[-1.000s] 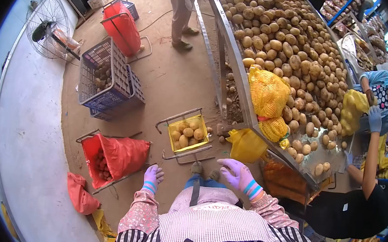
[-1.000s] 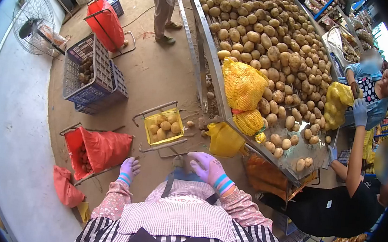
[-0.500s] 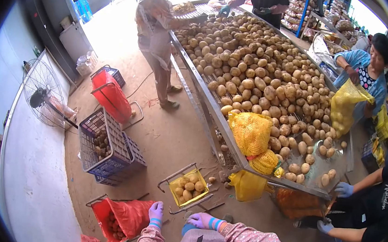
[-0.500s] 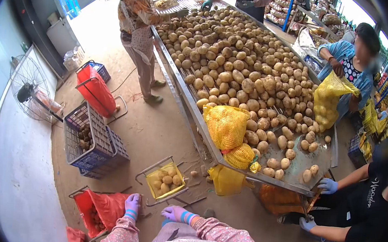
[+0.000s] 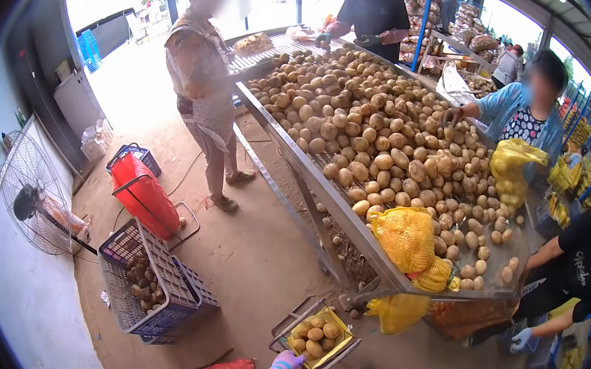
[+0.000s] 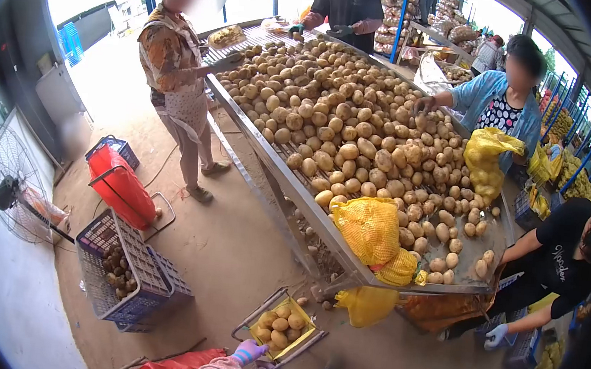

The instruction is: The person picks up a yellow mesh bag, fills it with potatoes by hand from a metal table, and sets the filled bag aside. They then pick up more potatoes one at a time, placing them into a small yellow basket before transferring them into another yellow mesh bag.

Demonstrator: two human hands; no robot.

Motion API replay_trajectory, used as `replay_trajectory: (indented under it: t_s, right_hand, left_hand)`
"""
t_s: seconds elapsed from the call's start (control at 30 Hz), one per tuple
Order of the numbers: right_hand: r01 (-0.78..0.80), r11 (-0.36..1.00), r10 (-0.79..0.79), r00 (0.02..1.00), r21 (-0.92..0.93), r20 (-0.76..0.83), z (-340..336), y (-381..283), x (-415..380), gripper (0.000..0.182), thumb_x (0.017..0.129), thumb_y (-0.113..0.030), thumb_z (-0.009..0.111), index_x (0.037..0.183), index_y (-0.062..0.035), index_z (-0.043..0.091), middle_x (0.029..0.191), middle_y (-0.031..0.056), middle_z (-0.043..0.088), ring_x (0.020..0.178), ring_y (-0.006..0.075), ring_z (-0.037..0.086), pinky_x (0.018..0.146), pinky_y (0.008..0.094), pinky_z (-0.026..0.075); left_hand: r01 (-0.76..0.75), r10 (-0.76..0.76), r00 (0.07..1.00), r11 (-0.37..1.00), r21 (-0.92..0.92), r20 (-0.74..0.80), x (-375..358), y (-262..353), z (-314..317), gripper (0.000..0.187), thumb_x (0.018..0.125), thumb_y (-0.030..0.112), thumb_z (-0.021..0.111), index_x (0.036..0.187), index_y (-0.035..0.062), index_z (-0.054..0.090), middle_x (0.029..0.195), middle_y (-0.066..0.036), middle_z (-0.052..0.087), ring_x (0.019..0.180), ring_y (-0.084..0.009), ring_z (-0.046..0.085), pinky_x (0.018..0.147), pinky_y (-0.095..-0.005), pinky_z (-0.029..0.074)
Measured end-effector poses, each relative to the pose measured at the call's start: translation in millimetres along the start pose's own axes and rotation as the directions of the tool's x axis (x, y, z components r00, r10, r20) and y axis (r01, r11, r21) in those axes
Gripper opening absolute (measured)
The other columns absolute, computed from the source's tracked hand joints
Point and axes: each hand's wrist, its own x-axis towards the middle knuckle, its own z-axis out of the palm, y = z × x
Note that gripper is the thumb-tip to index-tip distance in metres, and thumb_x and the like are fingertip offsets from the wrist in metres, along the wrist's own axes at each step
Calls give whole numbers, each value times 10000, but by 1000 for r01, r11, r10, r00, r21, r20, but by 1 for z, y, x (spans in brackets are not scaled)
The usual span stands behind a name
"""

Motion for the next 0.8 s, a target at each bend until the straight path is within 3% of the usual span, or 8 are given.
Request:
replay_trajectory:
  t_s: [0.1, 0.13, 0.23, 0.3, 0.47, 0.5, 0.57, 0.8]
  right_hand:
    - [75, 997, -75, 992, -4, -103, -2, -6, -19, 578, 966, -557, 631, 1137, -7, 686, 921, 166, 717, 823, 281, 651, 744, 444, 526]
    - [76, 997, -76, 991, -6, -110, -2, -11, -16, 578, 966, -557, 631, 1137, -7, 686, 921, 166, 717, 823, 281, 651, 744, 444, 526]
    - [19, 992, -33, 993, -129, -113, -5, -18, -8, 599, 958, -593, 604, 1151, -33, 695, 969, 172, 714, 876, 293, 651, 791, 445, 519]
    - [-23, 978, 1, 994, -207, -107, -6, -18, -7, 615, 953, -617, 586, 1161, -50, 700, 1000, 176, 713, 911, 301, 652, 822, 446, 515]
    - [-109, 913, 90, 994, -392, -66, 5, -20, -13, 657, 939, -678, 542, 1185, -94, 714, 1080, 185, 709, 999, 322, 652, 901, 448, 503]
    - [-126, 896, 109, 992, -425, -64, 8, -20, -17, 666, 937, -690, 533, 1190, -102, 717, 1095, 187, 708, 1017, 326, 652, 916, 448, 501]
    - [-159, 854, 146, 987, -495, -66, -58, 10, -59, 684, 932, -714, 515, 1200, -120, 722, 1127, 191, 707, 1052, 334, 653, 947, 449, 496]
    - [-236, 610, 301, 952, -756, -54, -43, -5, -89, 754, 913, -799, 453, 1233, -180, 741, 1238, 204, 702, 1176, 362, 654, 1057, 452, 480]
  left_hand:
    - [41, -46, 994, 998, 49, 101, -6, 21, -12, 663, 839, 607, 669, 1081, -3, 760, 1127, -231, 741, 1102, -363, 704, 962, -451, 535]
    - [34, -39, 994, 998, 50, 103, 0, 19, -9, 663, 839, 607, 669, 1081, -3, 760, 1127, -231, 741, 1102, -363, 704, 962, -451, 535]
    - [65, -70, 996, 995, 78, 64, 13, 9, 6, 677, 827, 599, 678, 1134, -1, 743, 1194, -225, 725, 1141, -358, 691, 973, -439, 532]
    - [-22, 21, 1000, 991, 131, 9, 8, 10, 7, 629, 806, 538, 676, 1089, -19, 752, 1130, -259, 732, 1103, -383, 700, 956, -455, 541]
    - [51, -65, 996, 978, 200, 64, -13, 26, -4, 591, 829, 490, 660, 1151, 1, 738, 1223, -234, 711, 1166, -372, 676, 999, -447, 523]
    - [41, -57, 995, 982, 186, 85, -12, 23, -1, 586, 832, 487, 651, 1140, -3, 740, 1206, -240, 714, 1154, -379, 680, 990, -450, 528]
    - [28, -47, 993, 985, 169, 108, -12, 20, 2, 581, 835, 484, 642, 1129, -7, 743, 1189, -245, 717, 1141, -386, 684, 981, -454, 532]
    - [-15, 13, 985, 1000, 11, 172, -8, 6, -26, 515, 830, 471, 622, 980, -2, 759, 1021, -238, 744, 1007, -399, 712, 919, -469, 551]
